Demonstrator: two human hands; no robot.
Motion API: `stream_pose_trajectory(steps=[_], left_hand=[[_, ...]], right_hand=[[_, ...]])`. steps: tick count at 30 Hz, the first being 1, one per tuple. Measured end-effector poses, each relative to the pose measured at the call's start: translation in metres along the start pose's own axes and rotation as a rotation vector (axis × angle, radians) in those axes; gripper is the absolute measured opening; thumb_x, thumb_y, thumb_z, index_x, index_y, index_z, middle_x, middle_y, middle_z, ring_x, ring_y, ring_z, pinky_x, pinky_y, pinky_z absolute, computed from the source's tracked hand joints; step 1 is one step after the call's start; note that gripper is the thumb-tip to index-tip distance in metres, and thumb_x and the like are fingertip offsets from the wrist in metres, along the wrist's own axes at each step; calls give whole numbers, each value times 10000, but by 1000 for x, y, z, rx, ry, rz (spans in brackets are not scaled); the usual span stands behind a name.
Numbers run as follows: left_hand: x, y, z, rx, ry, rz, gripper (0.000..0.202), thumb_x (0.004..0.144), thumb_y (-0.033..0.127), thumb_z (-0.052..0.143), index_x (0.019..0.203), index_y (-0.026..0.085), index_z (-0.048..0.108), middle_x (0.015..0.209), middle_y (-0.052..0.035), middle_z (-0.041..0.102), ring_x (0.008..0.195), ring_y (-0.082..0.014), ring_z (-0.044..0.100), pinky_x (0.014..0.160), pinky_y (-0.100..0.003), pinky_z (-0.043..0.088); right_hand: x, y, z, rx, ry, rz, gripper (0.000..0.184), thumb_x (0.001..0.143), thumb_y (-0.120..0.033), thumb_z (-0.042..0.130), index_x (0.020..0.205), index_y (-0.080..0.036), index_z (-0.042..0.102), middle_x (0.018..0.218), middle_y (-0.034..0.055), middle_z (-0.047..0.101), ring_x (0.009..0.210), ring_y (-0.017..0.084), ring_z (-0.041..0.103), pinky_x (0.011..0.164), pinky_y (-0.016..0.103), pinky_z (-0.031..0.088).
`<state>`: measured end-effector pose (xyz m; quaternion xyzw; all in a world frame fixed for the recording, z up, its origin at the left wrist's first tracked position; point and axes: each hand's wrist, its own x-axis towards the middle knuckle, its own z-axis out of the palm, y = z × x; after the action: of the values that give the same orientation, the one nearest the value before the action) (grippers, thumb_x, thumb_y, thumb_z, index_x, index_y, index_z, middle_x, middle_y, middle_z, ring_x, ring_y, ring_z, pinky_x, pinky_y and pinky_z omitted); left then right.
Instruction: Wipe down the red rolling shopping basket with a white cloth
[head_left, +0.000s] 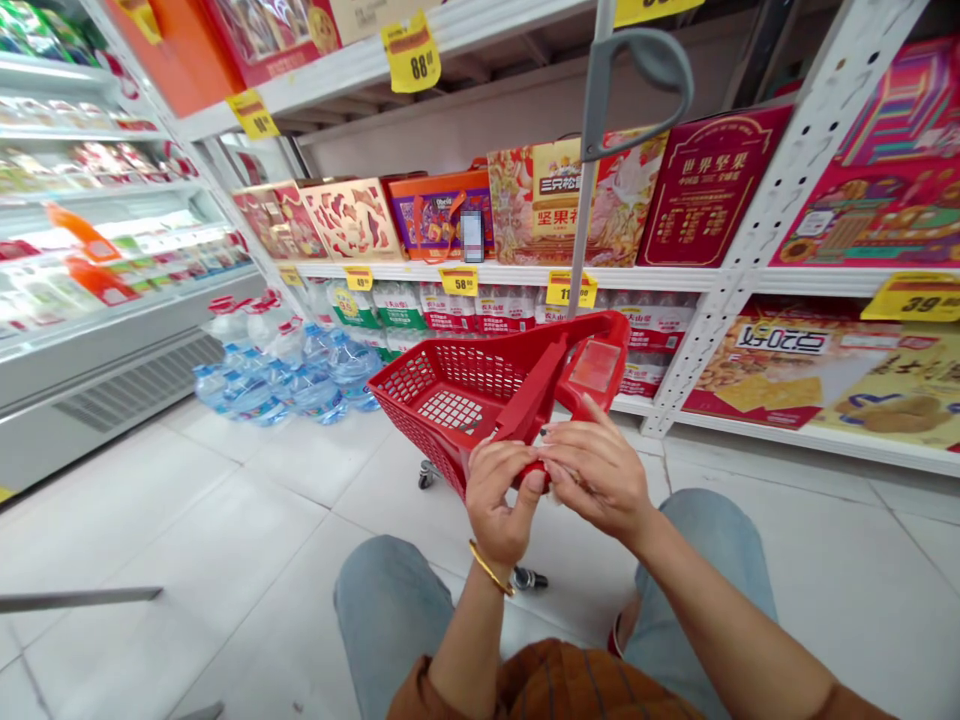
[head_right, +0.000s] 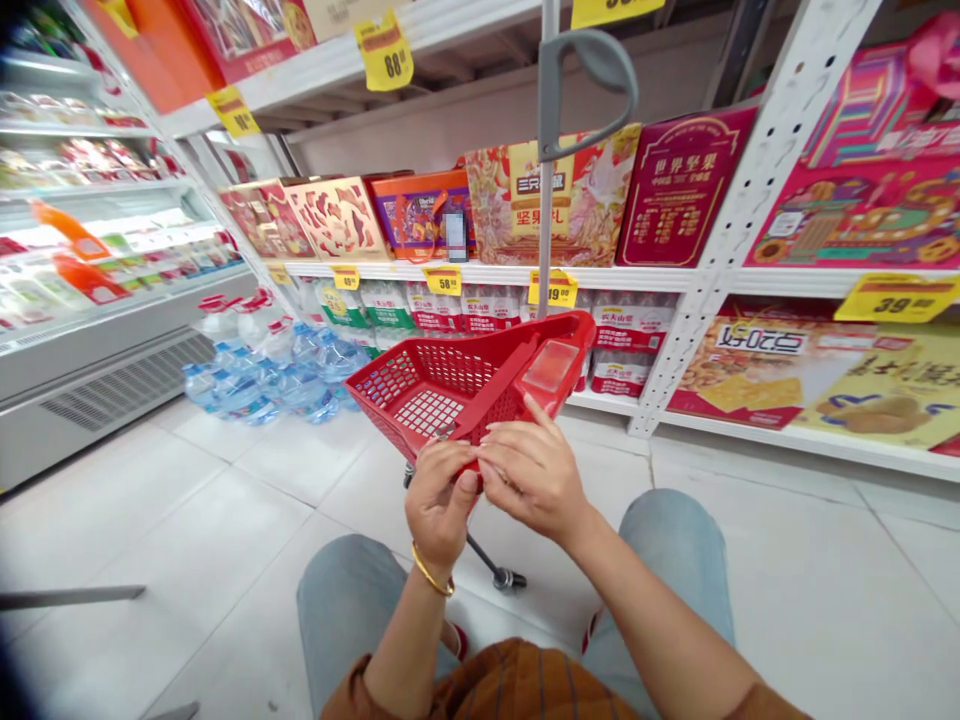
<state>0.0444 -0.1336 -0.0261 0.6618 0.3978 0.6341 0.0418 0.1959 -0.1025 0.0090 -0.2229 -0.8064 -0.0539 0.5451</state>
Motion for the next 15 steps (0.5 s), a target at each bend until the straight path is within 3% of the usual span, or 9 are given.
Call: stream_pose_trajectory(steps=[5,15], left_hand=[[0,-2,-3,-15,-10,-26,168,896,339,581,922,221,697,889,-36,724,905,-195,645,948,-420,439],[0,-2,-10,-56,-9,-56,194,897,365,577,903,221,707,881,-45,738,912,-209,656,953,-438,438]], right_hand=[[1,6,-2,57,-5,25,157,832,-173,600,935,-242,696,862,6,751,866,178,712,1158,549,268],[-2,31,-8,59,-11,125,154,865,-208,588,946,-240,715,931,40,753,1047,231,673,1093,529,391]])
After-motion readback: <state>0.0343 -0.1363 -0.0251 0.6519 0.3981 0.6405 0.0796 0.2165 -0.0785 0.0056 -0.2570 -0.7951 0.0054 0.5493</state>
